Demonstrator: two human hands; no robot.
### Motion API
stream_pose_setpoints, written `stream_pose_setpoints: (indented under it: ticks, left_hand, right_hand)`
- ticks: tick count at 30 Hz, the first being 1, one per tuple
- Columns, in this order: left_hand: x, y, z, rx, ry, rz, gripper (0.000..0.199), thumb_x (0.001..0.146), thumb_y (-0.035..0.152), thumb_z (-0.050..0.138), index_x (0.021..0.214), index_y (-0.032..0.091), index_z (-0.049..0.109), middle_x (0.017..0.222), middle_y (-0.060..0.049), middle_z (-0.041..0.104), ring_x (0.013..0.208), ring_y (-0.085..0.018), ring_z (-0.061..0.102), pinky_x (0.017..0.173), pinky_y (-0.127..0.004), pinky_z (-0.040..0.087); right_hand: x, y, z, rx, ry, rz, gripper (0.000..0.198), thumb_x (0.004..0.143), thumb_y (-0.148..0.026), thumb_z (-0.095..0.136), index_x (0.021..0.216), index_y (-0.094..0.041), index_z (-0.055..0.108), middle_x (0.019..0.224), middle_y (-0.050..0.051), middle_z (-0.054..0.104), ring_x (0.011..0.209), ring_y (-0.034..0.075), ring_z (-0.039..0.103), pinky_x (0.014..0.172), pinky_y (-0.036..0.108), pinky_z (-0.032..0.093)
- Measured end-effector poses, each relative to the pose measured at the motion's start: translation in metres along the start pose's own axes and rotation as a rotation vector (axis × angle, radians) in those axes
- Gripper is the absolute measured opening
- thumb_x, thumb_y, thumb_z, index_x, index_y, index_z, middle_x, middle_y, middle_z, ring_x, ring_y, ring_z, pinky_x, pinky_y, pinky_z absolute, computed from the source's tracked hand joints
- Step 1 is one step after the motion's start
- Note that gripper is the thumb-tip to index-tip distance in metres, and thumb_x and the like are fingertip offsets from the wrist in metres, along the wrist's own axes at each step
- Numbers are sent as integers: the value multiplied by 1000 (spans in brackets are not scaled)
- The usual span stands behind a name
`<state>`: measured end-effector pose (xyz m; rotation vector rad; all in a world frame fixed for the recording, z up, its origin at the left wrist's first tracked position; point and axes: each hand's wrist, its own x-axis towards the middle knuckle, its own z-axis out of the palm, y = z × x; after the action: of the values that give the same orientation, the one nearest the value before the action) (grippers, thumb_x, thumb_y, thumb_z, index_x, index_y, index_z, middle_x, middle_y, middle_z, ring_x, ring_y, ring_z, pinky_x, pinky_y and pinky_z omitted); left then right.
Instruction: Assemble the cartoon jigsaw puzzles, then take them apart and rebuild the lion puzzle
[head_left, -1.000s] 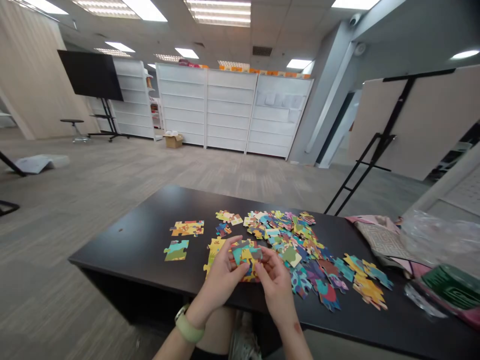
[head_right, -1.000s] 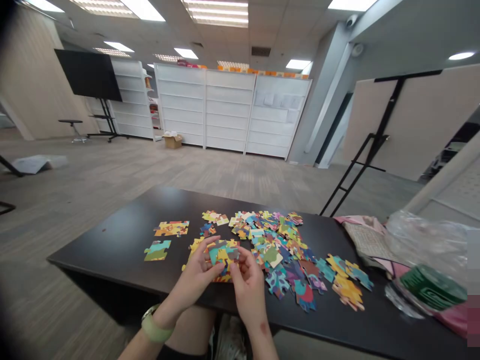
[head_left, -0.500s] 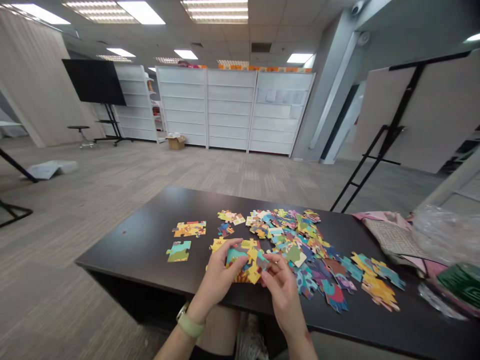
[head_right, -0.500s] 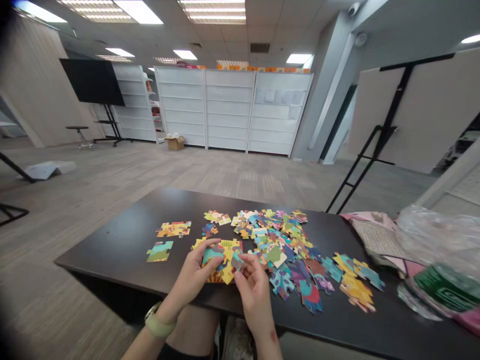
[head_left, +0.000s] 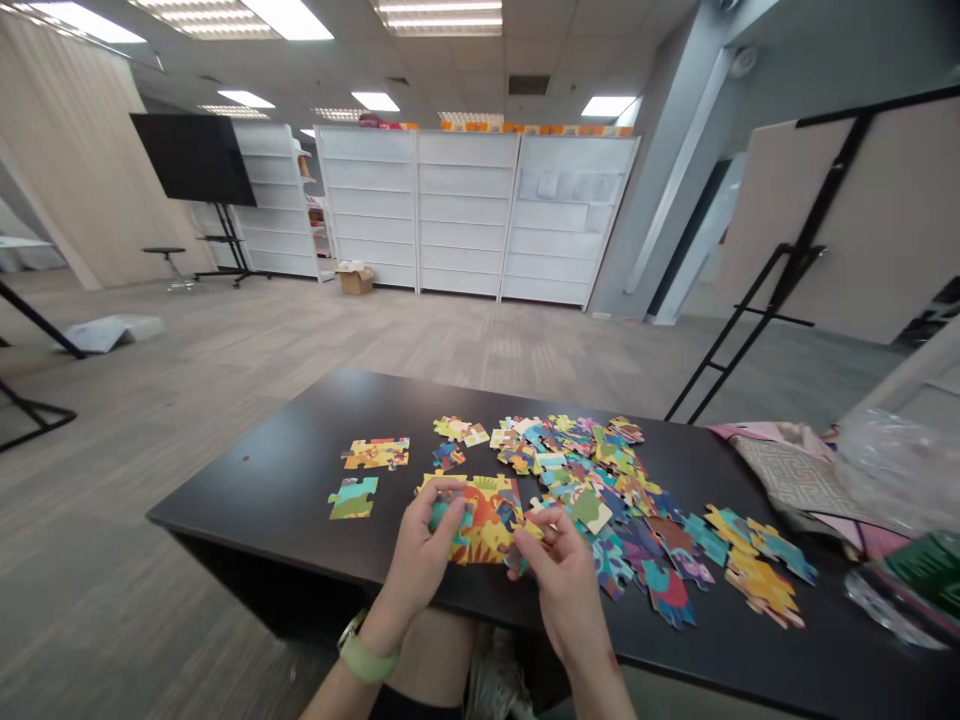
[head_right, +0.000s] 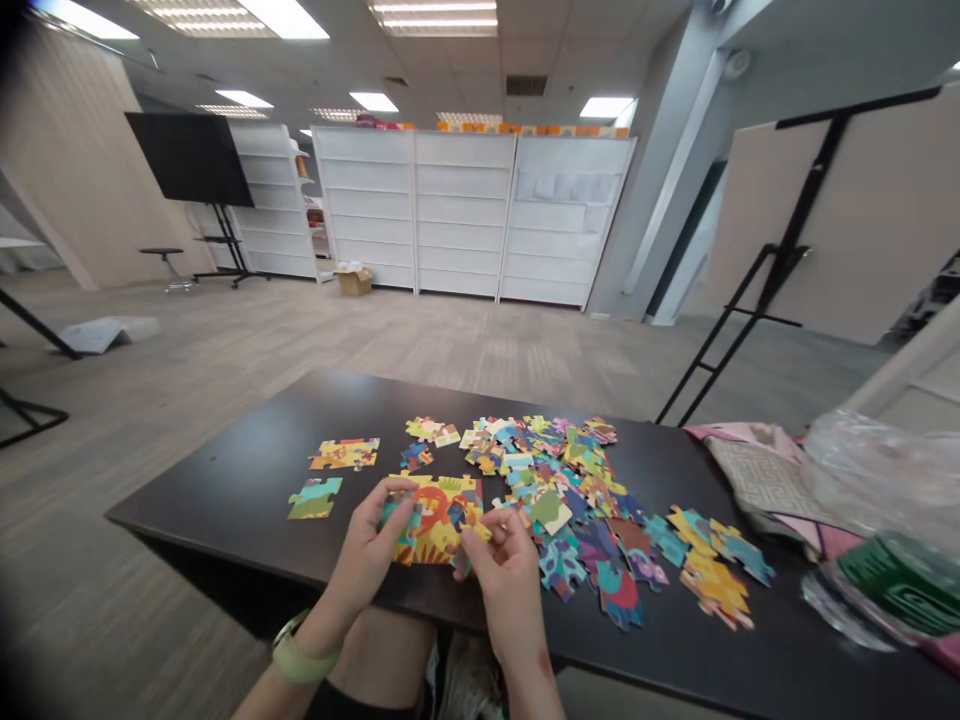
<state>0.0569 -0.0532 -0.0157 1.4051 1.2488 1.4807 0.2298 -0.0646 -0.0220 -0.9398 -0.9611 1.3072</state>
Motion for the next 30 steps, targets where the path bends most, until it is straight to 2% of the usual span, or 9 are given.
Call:
stream_pose_setpoints:
  ticks: [5,10,14,16,18,21,25,27,30]
  left_hand:
    - [0,1,0,35,-8,24,24,87,42,66,90,20,55,70,5,53,60,-11,50,59,-21,42]
    - [-23,12,19,72,-66,9,32,74,27,76,71,20,45,88,-1,66,81,-17,63,71,-23,47]
    - [-46,11,37,28,43,-40,24,76,29,74,74,21,52,74,1,62,70,-16,61,64,-23,48]
    - [-49,10,34,2,72,-74,19,78,31,73,78,21,57,71,2,61,65,-15,59,60,-22,47]
    - [-44,11,18,-5,72,-72,18,79,32,72,82,20,60,72,0,63,66,-15,60,60,-22,47]
    - [-18,11,-29,94,57,-9,27,81,36,72,102,20,65,80,-2,69,75,-18,65,69,-25,50]
    - [34,5,-95,349,10,76,21,86,38,66,93,18,69,81,-3,73,77,-19,68,74,-27,51]
    - [55,1,-111,556,-57,90,18,86,36,64,91,19,71,84,-3,74,79,-20,69,75,-27,51]
    - [69,-4,-114,801,-141,89,16,85,32,64,92,22,74,91,-3,77,87,-21,70,80,-27,49]
  right_hand:
    - [-1,-11,4,109,21,61,40,76,-44,80,82,-25,45,71,-6,52,61,13,54,51,21,46]
    - [-2,-9,-3,1,-17,-56,38,80,-43,77,73,-22,47,71,-6,43,62,9,42,56,18,42]
    - [-2,-4,-9,-128,-49,-121,35,83,-44,74,72,-21,50,70,-5,44,64,10,42,59,19,41]
    - [-3,-5,-9,-216,-96,-128,35,84,-45,73,72,-22,51,67,-5,46,61,11,44,57,19,41]
    - [-4,-8,-6,-314,-166,-137,32,86,-48,70,74,-22,55,69,-2,54,64,13,51,60,21,45]
    - [-6,-12,-3,-380,-218,-165,30,90,-53,62,92,-23,65,89,5,67,84,20,64,74,26,52]
    - [-6,-10,-5,-409,-209,-144,34,93,-55,55,102,-24,66,100,8,71,90,22,66,81,29,54]
    - [-5,-6,-8,-428,-235,-119,34,93,-55,54,101,-24,66,100,8,71,90,21,66,81,29,54]
    - [-4,-2,-10,-429,-246,-112,33,93,-54,55,101,-24,66,99,7,71,92,22,66,82,29,54]
